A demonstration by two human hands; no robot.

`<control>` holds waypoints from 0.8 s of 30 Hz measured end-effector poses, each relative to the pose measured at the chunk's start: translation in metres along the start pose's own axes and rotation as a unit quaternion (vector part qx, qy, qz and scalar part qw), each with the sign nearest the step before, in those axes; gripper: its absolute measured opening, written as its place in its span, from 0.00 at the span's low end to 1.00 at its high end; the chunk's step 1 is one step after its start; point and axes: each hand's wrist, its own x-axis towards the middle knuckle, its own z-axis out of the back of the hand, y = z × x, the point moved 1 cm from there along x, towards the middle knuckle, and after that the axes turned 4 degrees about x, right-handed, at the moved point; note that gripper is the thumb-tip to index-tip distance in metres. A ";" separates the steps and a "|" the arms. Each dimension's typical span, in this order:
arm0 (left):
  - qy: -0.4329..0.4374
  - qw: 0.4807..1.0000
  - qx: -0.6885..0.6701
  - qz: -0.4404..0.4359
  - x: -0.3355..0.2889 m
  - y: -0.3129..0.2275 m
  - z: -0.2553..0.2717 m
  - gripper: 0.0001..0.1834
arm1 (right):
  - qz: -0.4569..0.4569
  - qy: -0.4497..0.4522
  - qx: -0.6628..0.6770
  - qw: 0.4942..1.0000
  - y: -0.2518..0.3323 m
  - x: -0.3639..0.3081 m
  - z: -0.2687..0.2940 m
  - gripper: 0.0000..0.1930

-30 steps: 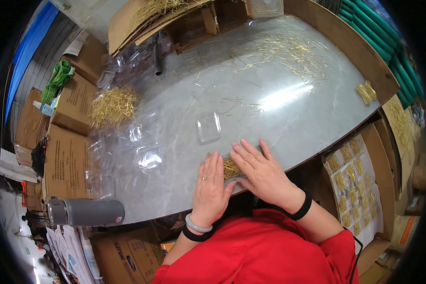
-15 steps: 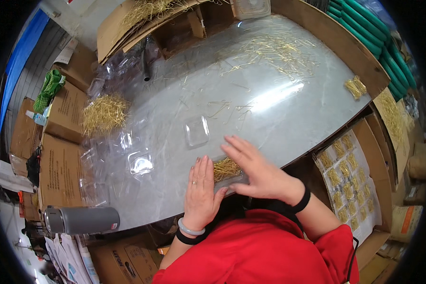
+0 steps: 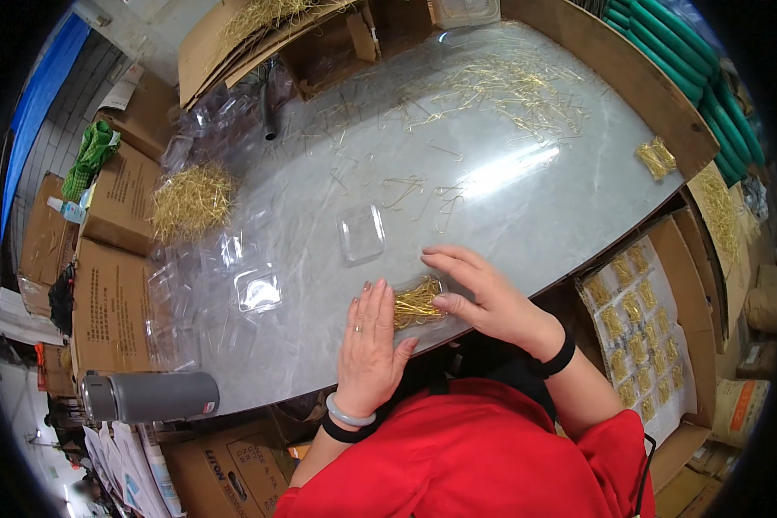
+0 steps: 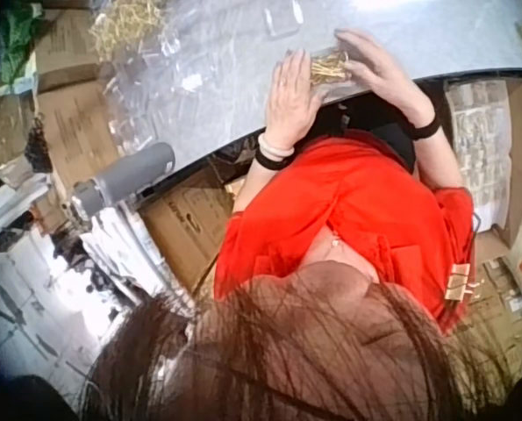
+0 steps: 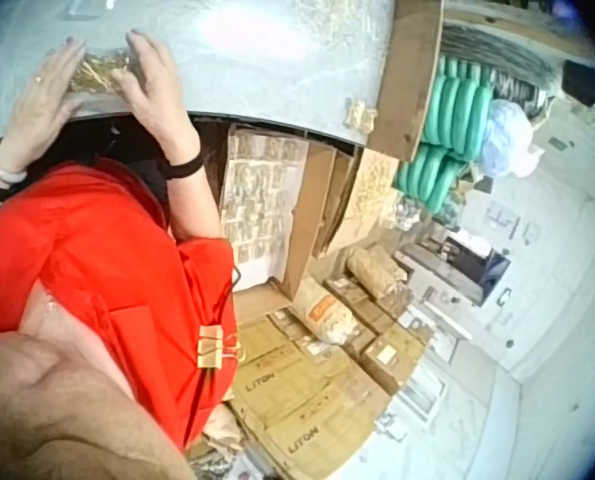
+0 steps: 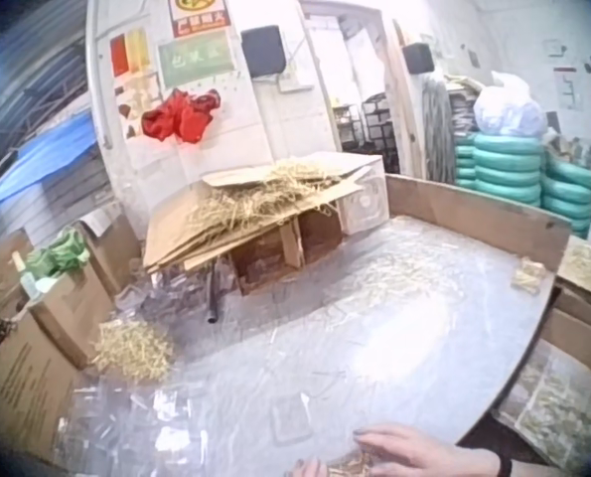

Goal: Sort and pack gold-colored metal pins into small clear plastic boxes.

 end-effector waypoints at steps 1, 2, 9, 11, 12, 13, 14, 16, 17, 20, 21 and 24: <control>-0.002 1.000 -0.003 -0.002 0.000 0.000 0.000 0.41 | -0.001 0.000 0.000 1.000 0.004 -0.001 0.000 0.31; 0.000 1.000 -0.004 -0.003 0.000 0.000 0.000 0.41 | 0.007 0.004 -0.029 1.000 0.012 -0.001 0.001 0.31; -0.005 1.000 -0.007 -0.008 0.001 0.001 0.001 0.43 | -0.005 0.031 -0.102 0.994 0.013 0.002 -0.015 0.29; -0.004 1.000 0.000 -0.013 0.001 0.000 0.000 0.44 | 0.029 0.017 -0.169 0.985 0.010 -0.001 -0.020 0.29; -0.004 1.000 0.026 -0.011 -0.001 -0.001 -0.003 0.44 | 0.065 0.006 -0.230 0.971 0.009 -0.002 -0.023 0.28; -0.004 0.999 0.049 -0.010 -0.003 -0.001 -0.005 0.44 | 0.066 0.007 -0.228 0.971 0.011 -0.003 -0.026 0.28; -0.003 0.999 0.050 -0.008 -0.004 0.000 -0.006 0.44 | 0.080 0.017 -0.275 0.958 0.015 -0.003 -0.028 0.29; -0.009 0.996 0.083 -0.010 -0.005 0.001 -0.008 0.46 | 0.093 0.026 -0.323 0.942 0.017 -0.006 -0.033 0.29; -0.008 0.997 0.082 -0.011 -0.005 0.001 -0.008 0.46 | 0.092 0.034 -0.323 0.941 0.015 -0.007 -0.037 0.30; 0.001 0.998 0.063 -0.007 -0.005 0.003 -0.005 0.47 | 0.087 0.041 -0.331 0.939 0.011 -0.009 -0.042 0.33; -0.005 1.000 0.027 -0.005 -0.005 0.003 -0.002 0.48 | 0.084 0.039 -0.337 0.937 0.011 -0.009 -0.043 0.34; -0.015 1.000 -0.027 0.006 -0.004 0.004 0.001 0.51 | 0.078 0.054 -0.366 0.926 0.020 -0.010 -0.035 0.34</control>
